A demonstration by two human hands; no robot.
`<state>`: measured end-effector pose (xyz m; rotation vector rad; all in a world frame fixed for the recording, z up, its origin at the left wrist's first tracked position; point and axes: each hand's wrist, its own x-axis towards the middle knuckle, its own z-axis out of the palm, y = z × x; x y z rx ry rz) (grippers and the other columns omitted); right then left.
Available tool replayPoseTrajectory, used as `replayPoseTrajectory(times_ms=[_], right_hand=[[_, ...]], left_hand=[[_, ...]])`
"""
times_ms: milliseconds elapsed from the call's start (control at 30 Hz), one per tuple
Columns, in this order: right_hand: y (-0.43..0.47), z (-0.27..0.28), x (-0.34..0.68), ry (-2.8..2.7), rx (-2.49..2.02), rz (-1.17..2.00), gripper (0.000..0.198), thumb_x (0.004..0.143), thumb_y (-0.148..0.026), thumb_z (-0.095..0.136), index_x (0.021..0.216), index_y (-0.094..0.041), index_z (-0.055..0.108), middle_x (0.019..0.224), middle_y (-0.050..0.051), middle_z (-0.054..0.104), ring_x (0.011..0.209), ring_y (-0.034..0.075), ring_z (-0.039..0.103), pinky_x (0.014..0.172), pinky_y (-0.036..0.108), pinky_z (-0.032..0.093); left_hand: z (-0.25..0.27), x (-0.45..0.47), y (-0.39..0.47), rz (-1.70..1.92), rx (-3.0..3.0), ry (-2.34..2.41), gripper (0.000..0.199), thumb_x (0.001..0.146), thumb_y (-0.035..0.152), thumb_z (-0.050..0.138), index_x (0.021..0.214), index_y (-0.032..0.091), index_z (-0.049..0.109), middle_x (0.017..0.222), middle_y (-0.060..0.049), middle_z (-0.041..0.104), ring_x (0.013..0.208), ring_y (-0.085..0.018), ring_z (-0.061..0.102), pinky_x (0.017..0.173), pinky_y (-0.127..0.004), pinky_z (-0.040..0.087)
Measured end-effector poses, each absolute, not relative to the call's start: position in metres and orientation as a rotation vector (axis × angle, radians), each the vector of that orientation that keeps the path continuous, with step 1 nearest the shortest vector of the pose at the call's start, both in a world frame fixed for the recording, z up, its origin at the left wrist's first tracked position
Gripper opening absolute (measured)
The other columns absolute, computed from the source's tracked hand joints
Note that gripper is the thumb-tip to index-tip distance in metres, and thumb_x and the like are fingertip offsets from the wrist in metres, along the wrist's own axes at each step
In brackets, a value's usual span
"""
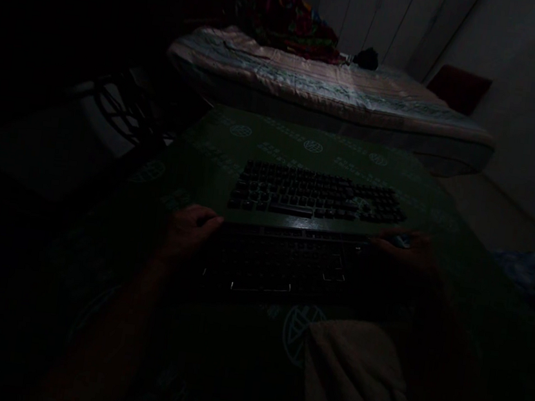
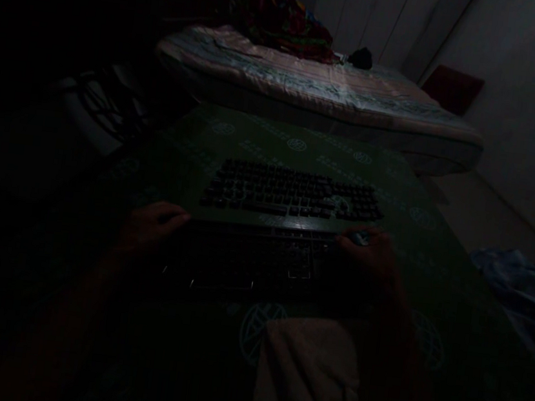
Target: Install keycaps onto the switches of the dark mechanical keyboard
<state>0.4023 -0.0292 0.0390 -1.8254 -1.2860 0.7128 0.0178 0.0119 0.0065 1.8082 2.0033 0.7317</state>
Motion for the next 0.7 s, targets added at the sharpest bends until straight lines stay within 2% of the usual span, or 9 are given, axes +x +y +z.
replayPoseTrajectory(times_ms=[167, 467, 700], right_hand=[[-0.030, 0.037, 0.398, -1.312, -1.821, 0.875, 0.024, 0.055, -0.037, 0.071, 0.065, -0.017, 0.066, 0.050, -0.002, 0.057, 0.045, 0.012, 0.052, 0.040, 0.020, 0.039], [-0.022, 0.045, 0.425, -1.030, -1.969, 0.498, 0.027, 0.052, -0.039, 0.068, 0.065, -0.016, 0.066, 0.059, 0.000, 0.059, 0.053, 0.014, 0.054, 0.045, 0.022, 0.040], [-0.024, 0.046, 0.418, -1.158, -1.938, 0.625, 0.025, 0.050, -0.038, 0.067, 0.061, -0.016, 0.065, 0.054, 0.000, 0.057, 0.051, 0.014, 0.052, 0.045, 0.023, 0.038]], left_hand=[[0.008, 0.019, 0.011, 0.729, 1.783, 2.012, 0.037, 0.070, 0.049, 0.048, 0.081, 0.020, 0.067, 0.098, -0.006, 0.069, 0.091, -0.023, 0.063, 0.087, -0.033, 0.050], [0.017, 0.024, 0.012, 0.712, 1.692, 2.015, 0.040, 0.062, 0.052, 0.045, 0.077, 0.019, 0.062, 0.100, -0.008, 0.066, 0.095, -0.025, 0.060, 0.090, -0.038, 0.048], [0.019, 0.024, 0.015, 0.656, 1.667, 2.033, 0.047, 0.054, 0.057, 0.042, 0.076, 0.020, 0.060, 0.102, -0.009, 0.065, 0.097, -0.028, 0.059, 0.093, -0.041, 0.045]])
